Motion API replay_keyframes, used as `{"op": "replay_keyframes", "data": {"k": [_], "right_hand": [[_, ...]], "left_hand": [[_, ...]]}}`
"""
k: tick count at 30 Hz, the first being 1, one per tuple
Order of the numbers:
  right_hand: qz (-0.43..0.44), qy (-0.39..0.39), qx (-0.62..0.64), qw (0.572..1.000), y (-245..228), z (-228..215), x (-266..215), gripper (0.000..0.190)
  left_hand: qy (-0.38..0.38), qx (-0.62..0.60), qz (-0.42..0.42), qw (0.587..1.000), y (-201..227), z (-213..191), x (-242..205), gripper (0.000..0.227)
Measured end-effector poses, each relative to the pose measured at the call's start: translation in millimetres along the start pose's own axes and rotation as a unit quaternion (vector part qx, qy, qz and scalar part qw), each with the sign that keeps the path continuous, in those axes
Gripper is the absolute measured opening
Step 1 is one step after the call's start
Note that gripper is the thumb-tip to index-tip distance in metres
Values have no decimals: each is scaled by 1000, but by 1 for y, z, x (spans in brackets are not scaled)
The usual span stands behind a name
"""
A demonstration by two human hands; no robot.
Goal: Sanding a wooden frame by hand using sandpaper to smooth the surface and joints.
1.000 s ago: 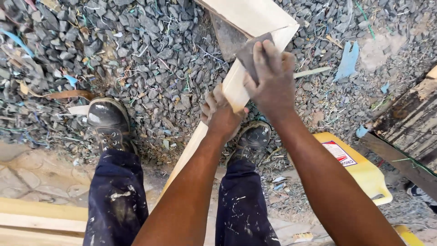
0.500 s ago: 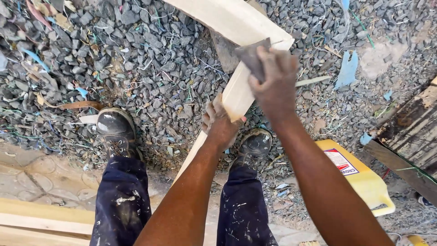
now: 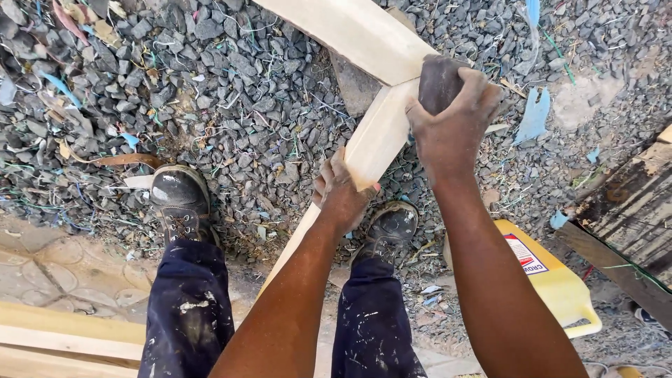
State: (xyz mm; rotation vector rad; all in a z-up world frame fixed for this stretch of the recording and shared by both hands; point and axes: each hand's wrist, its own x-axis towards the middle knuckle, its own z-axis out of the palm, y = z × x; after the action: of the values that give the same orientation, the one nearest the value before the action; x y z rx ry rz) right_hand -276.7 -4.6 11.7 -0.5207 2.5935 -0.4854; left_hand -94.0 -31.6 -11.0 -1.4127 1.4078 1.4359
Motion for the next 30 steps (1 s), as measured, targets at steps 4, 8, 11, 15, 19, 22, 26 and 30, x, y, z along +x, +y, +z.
{"op": "replay_keyframes", "data": {"k": [4, 8, 11, 15, 19, 22, 26, 30], "right_hand": [[41, -4, 29, 999, -12, -10, 6, 69], [52, -10, 109, 993, 3, -14, 10, 63], [34, 11, 117, 992, 1, -8, 2, 60], [73, -22, 153, 985, -35, -9, -23, 47], [120, -27, 162, 979, -42, -3, -30, 52], [164, -41, 148, 974, -39, 3, -36, 61], [147, 15, 169, 974, -34, 5, -39, 50], [140, 51, 197, 969, -42, 6, -46, 38]], "left_hand": [[6, 2, 1, 1000, 0, 1, 1, 101], [0, -2, -1, 1000, 3, -1, -2, 102], [-7, -6, 0, 1000, 5, -6, -5, 101], [-32, 2, 1, 999, 6, -11, -5, 102], [-82, 62, 36, 994, 4, -52, 5, 98], [-64, 294, 56, 952, 23, -94, 15, 63], [39, 319, 228, 919, 99, -158, 35, 35], [19, 447, 163, 880, 167, -187, 67, 72]]}}
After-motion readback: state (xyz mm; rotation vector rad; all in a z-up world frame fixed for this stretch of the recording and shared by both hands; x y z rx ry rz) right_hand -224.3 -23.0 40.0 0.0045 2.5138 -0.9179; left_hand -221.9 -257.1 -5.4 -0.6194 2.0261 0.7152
